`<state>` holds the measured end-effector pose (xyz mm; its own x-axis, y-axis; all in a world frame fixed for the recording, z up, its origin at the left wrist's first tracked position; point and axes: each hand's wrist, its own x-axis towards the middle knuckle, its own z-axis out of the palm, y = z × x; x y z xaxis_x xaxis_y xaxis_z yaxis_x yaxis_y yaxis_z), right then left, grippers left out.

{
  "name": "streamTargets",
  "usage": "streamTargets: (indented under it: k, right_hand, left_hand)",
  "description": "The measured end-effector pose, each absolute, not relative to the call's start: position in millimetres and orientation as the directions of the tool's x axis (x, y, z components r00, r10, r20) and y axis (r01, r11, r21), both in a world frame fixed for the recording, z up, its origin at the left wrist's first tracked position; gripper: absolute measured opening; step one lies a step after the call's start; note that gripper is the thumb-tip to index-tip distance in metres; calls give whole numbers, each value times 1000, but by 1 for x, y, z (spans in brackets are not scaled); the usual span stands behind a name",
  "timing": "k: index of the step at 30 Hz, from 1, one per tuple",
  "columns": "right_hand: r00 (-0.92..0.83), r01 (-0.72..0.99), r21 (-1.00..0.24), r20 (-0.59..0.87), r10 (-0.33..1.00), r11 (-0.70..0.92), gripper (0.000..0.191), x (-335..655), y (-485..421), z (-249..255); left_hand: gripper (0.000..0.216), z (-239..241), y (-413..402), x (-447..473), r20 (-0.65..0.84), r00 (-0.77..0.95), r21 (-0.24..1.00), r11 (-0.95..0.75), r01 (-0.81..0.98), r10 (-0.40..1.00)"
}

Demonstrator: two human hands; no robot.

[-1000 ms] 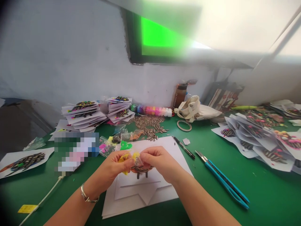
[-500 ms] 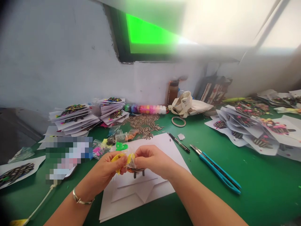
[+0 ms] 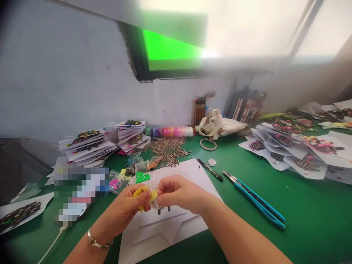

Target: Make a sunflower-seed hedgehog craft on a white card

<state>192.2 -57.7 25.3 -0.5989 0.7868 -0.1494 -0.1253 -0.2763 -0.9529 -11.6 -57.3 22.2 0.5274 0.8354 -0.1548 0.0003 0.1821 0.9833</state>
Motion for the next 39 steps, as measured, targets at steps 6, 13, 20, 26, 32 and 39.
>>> streamTargets:
  k: [6, 13, 20, 26, 32, 39]
  right_hand:
    - [-192, -108, -988, -88, 977, -110, 14, 189, -54, 26]
    - [-238, -76, -994, -53, 970, -73, 13, 172, -60, 24]
    - [-249, -31, -998, -50, 967, -59, 9, 166, -64, 27]
    - [-136, 97, -995, -17, 991, -4, 11, 171, -62, 24]
    - [-104, 134, -989, 54, 993, 68, 14, 172, -60, 18]
    - [-339, -162, -972, -105, 935, -168, 24, 178, -60, 27]
  left_hand:
    - [49, 20, -53, -16, 21, 63, 994, -28, 110, 998]
    - [35, 23, -64, -6, 21, 164, 971, -59, 231, 986]
    - [24, 28, -67, 3, 32, 272, 965, -101, 243, 962]
    - [24, 24, -69, 5, 97, 202, 919, -166, 357, 975]
    - [21, 22, -70, 1, 205, 156, 869, -253, 426, 966]
    - [67, 25, -59, -9, 38, -10, 999, -38, 14, 999]
